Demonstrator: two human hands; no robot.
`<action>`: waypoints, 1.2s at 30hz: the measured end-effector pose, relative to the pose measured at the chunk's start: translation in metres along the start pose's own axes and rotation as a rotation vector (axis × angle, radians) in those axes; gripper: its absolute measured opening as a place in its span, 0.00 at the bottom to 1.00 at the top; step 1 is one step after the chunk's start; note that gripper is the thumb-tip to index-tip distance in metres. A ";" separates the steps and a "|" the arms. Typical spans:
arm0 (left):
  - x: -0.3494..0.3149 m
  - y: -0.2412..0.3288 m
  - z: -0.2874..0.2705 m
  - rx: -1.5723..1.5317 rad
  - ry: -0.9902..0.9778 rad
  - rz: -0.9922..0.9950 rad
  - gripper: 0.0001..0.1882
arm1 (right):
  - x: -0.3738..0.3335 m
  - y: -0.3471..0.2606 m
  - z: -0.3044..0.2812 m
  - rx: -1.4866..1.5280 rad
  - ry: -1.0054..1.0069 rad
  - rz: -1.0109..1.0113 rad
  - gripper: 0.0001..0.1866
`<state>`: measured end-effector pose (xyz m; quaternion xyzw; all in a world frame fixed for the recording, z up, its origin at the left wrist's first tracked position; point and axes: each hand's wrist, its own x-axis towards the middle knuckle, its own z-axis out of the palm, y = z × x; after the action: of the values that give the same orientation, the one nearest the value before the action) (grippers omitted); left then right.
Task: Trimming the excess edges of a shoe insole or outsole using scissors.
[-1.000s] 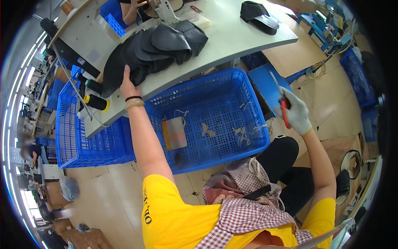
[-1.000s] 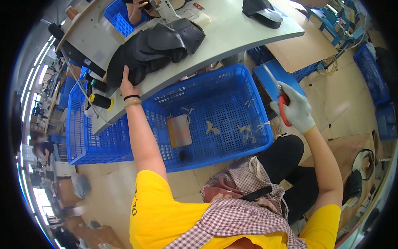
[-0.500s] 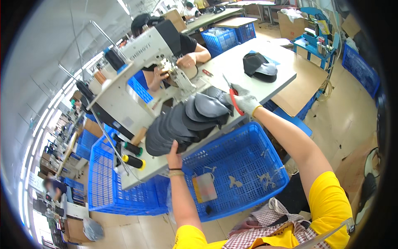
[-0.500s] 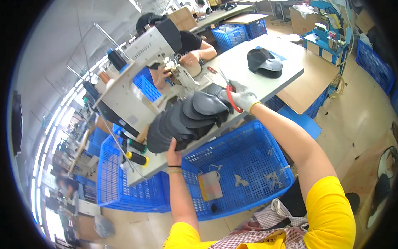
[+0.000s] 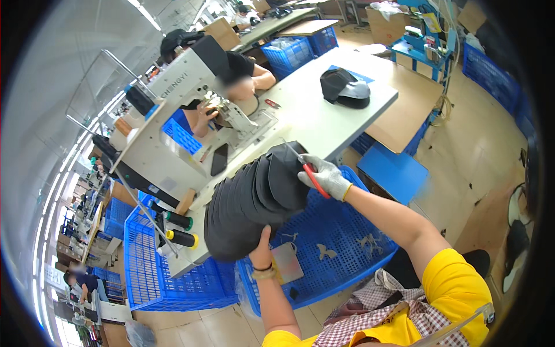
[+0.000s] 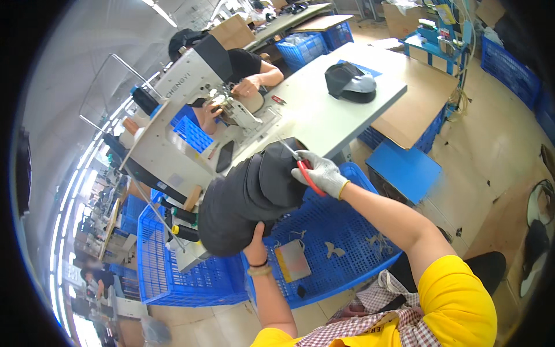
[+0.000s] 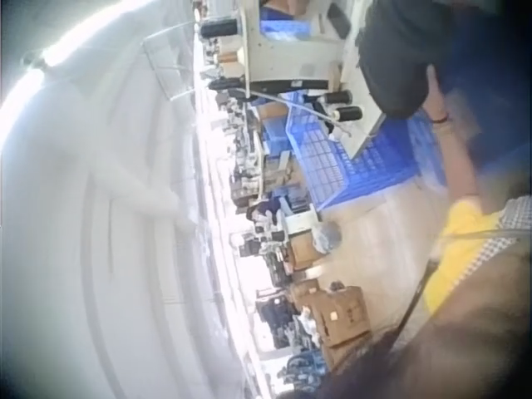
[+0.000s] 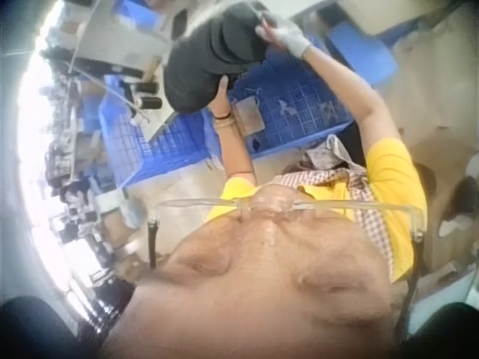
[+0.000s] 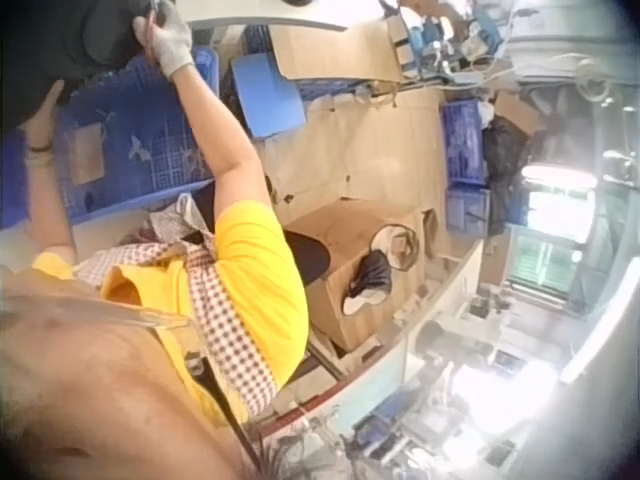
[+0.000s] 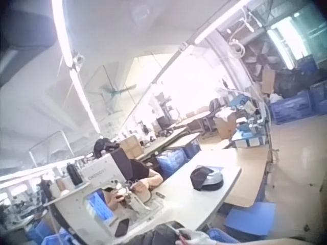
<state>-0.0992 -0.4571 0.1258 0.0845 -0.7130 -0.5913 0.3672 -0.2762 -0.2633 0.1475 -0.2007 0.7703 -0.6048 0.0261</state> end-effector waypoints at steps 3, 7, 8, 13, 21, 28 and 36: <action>-0.061 0.023 -0.026 0.275 -0.049 0.024 0.22 | -0.033 0.012 0.025 0.465 -0.095 0.122 0.31; -0.100 0.085 -0.018 0.995 -0.236 0.463 0.24 | -0.082 0.027 0.069 0.399 -0.105 0.243 0.27; -0.111 0.082 -0.019 0.987 -0.317 0.285 0.29 | -0.093 0.036 0.079 0.407 -0.120 0.292 0.27; -0.130 -0.014 0.033 0.941 -0.706 0.063 0.42 | -0.128 0.178 0.056 0.619 0.189 0.873 0.21; -0.193 -0.286 0.010 1.250 -1.440 -0.608 0.38 | -0.189 0.115 -0.028 0.508 0.182 0.701 0.27; -0.190 -0.233 0.102 1.201 -1.209 -0.464 0.19 | -0.291 0.086 -0.106 1.004 0.083 0.543 0.30; -0.198 -0.208 0.183 0.949 -0.799 -0.047 0.29 | -0.316 0.088 -0.129 1.313 0.065 0.424 0.33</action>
<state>-0.1366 -0.2644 -0.1517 0.0262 -0.9785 -0.2036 -0.0189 -0.0470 -0.0198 0.0348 0.0297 0.2678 -0.9335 0.2367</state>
